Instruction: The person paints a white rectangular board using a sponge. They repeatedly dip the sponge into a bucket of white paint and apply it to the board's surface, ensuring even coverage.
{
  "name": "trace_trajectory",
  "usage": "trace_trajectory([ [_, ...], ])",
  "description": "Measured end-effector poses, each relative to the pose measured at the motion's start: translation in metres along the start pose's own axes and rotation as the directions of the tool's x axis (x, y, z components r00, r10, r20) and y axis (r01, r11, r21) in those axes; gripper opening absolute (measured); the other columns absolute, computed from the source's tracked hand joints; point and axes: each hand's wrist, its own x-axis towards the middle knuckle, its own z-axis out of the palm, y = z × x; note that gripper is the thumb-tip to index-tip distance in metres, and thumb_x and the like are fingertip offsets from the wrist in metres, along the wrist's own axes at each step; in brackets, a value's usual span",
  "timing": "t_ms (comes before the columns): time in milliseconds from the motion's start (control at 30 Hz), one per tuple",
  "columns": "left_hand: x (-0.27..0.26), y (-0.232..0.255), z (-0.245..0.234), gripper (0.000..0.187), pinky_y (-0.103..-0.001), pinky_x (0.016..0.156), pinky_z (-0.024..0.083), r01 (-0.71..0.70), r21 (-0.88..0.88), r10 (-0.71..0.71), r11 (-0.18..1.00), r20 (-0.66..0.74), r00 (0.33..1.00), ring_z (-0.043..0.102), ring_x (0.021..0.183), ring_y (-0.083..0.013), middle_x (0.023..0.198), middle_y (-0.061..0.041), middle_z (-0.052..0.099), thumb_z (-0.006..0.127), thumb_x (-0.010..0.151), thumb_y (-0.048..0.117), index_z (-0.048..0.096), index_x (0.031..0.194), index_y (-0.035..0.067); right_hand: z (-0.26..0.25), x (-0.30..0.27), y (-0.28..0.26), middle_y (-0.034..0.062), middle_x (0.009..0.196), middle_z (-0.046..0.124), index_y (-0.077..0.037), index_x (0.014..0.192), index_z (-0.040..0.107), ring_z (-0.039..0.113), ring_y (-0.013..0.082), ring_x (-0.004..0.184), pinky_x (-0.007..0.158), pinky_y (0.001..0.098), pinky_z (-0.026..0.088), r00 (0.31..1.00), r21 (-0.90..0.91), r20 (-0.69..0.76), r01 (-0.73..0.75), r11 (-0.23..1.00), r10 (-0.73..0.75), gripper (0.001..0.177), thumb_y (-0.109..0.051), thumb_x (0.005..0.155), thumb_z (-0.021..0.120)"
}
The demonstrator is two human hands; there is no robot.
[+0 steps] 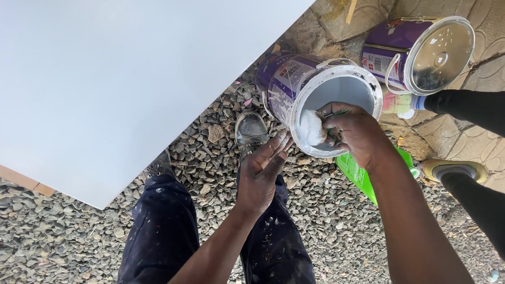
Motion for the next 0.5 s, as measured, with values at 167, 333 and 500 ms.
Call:
trace_trajectory([
  [167,0.001,0.009,0.004,0.045,-0.053,0.115,0.043,0.001,-0.035,0.000,0.999,0.034,0.999,0.047,0.140,-0.0434,0.147,-0.030,0.055,0.060,0.102,0.010,0.054,0.143,-0.005,-0.010,0.017,0.001,0.0153,0.086,0.060,0.000,0.104,0.069,0.050,0.0258,0.073,0.063,0.0350,0.039,0.997,-0.145,0.060,-0.041,0.989,0.050,0.028,-0.008,0.081,0.055],
  [333,-0.002,0.023,0.006,0.047,-0.054,0.115,0.041,0.009,-0.010,-0.008,1.000,0.053,0.999,0.043,0.142,-0.0449,0.148,-0.031,0.052,0.060,0.101,0.009,0.051,0.145,-0.007,0.003,-0.010,-0.034,0.0127,0.080,0.058,-0.001,0.102,0.073,0.048,0.0232,0.067,0.055,0.0332,0.035,0.978,-0.155,0.114,-0.158,0.975,0.176,0.036,-0.013,0.072,0.056],
  [500,-0.003,0.028,0.007,0.044,-0.056,0.115,0.041,-0.001,-0.052,0.003,0.999,0.043,0.999,0.044,0.142,-0.0460,0.148,-0.032,0.052,0.058,0.102,0.009,0.052,0.143,-0.006,-0.019,0.035,0.008,0.0152,0.077,0.057,-0.001,0.092,0.072,0.049,0.0241,0.069,0.060,0.0391,0.036,1.000,-0.235,0.004,-0.005,0.972,0.006,0.022,-0.015,0.081,0.060],
])
